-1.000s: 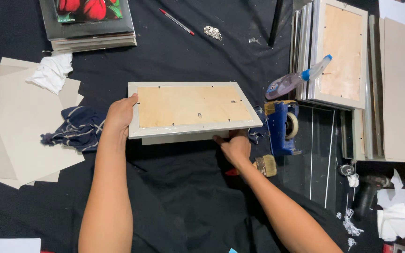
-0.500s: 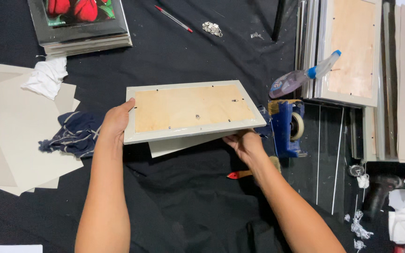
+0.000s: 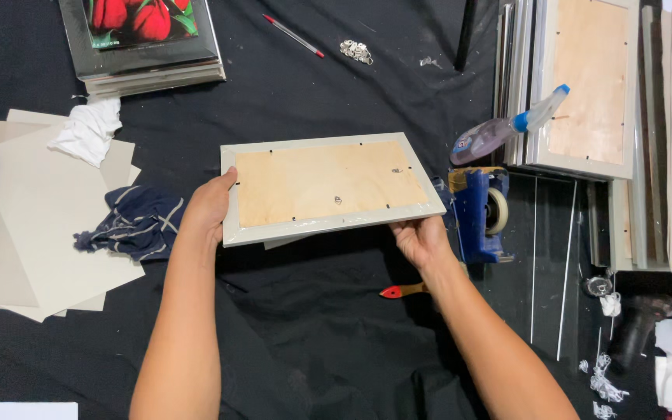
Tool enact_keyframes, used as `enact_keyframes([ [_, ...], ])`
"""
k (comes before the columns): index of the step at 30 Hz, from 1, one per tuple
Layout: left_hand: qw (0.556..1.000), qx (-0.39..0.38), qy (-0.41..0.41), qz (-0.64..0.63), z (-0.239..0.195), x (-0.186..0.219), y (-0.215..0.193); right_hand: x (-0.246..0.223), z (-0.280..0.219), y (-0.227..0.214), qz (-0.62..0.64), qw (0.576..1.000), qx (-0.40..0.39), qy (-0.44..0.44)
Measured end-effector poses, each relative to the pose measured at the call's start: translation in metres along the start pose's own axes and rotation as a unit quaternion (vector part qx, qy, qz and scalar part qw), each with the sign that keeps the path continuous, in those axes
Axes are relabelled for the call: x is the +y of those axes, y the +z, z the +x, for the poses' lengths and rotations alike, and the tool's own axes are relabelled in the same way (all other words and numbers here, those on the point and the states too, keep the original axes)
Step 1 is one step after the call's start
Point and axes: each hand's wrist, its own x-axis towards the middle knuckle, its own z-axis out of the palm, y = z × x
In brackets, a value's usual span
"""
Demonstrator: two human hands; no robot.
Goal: The person cleans the back of a picture frame using a cloth and a brush, then flips it to reveal a tulip print. They continue to wipe and brush the frame's back surface, handling the frame and a backing board during the process.
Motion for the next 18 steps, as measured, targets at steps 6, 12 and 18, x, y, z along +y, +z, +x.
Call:
enact_keyframes([
  [6,0.998,-0.03,-0.01,-0.05,0.021,-0.012,-0.006,-0.001,0.003,-0.001,-0.001,1.0,-0.009,0.009],
  [12,0.996,-0.04,-0.033,-0.072,0.037,-0.014,-0.011,-0.018,-0.033,0.028,-0.012,0.998,0.038,0.039],
  [18,0.997,-0.039,-0.03,-0.058,0.044,-0.015,-0.017,-0.027,-0.013,0.02,-0.123,0.992,0.019,0.021],
])
